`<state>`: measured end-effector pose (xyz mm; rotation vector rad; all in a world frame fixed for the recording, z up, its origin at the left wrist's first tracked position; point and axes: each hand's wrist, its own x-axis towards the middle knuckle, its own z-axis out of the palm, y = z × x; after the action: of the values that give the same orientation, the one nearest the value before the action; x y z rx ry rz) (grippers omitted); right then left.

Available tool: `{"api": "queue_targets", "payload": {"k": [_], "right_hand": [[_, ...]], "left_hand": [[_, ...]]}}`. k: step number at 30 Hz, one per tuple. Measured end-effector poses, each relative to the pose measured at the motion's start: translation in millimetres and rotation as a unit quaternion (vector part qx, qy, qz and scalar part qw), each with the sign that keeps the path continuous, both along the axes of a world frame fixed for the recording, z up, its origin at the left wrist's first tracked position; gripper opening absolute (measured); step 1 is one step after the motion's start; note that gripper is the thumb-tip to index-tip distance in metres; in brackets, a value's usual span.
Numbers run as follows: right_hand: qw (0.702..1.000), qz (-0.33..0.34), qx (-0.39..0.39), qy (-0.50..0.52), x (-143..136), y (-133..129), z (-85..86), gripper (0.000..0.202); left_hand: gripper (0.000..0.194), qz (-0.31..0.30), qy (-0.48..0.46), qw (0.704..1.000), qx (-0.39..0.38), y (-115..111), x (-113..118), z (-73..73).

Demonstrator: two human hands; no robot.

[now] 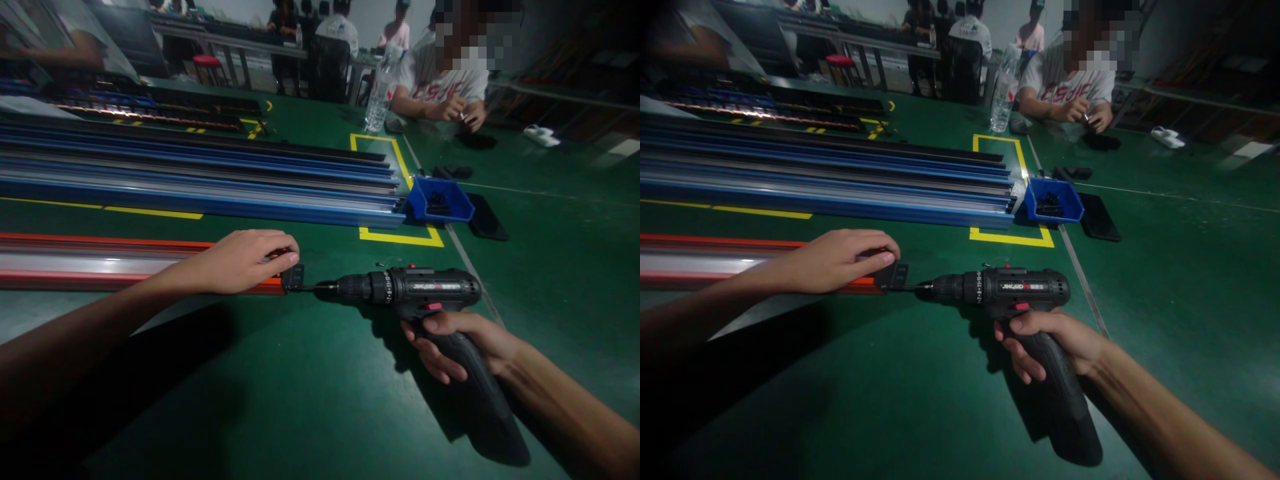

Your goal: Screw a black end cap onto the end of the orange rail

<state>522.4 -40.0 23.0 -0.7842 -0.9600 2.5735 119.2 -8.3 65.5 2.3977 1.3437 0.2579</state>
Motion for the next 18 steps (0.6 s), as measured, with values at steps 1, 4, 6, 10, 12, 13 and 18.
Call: {"api": "queue_targets", "payload": {"k": [1, 4, 6, 10, 12, 13, 18], "right_hand": [[1.0, 0.001, -0.001, 0.0, 0.0, -0.1, 0.0, 0.026], [1.0, -0.004, -0.001, 0.001, 0.1, -0.6, -0.6, 0.026], [1.0, -0.005, -0.003, 0.004, 0.2, -0.8, -1.3, 0.026], [1.0, -0.005, -0.004, 0.003, 0.3, -0.5, -1.2, 0.024], [1.0, -0.005, -0.005, -0.003, -0.1, -0.4, -0.4, 0.024], [1.0, -0.005, -0.006, -0.005, -0.4, -0.5, 0.0, 0.024], [1.0, -0.013, 0.001, -0.002, -1.8, -1.2, 1.5, 0.024]], "left_hand": [[0.046, 0.001, 0.0, 1.0, -0.001, 0.0, 0.1, 0.2], [0.046, 0.001, -0.002, 1.0, -0.002, 0.4, 0.0, 0.0], [0.046, 0.001, -0.003, 1.0, -0.002, 0.8, -0.3, -0.5], [0.045, 0.002, 0.001, 1.0, -0.001, 1.5, -1.0, -1.9], [0.044, 0.001, 0.002, 1.0, -0.001, 1.8, -1.5, -2.7], [0.044, 0.0, 0.003, 1.0, 0.0, 1.9, -1.7, -2.8], [0.044, 0.0, 0.004, 1.0, -0.002, 0.9, -1.0, -1.2]]}}
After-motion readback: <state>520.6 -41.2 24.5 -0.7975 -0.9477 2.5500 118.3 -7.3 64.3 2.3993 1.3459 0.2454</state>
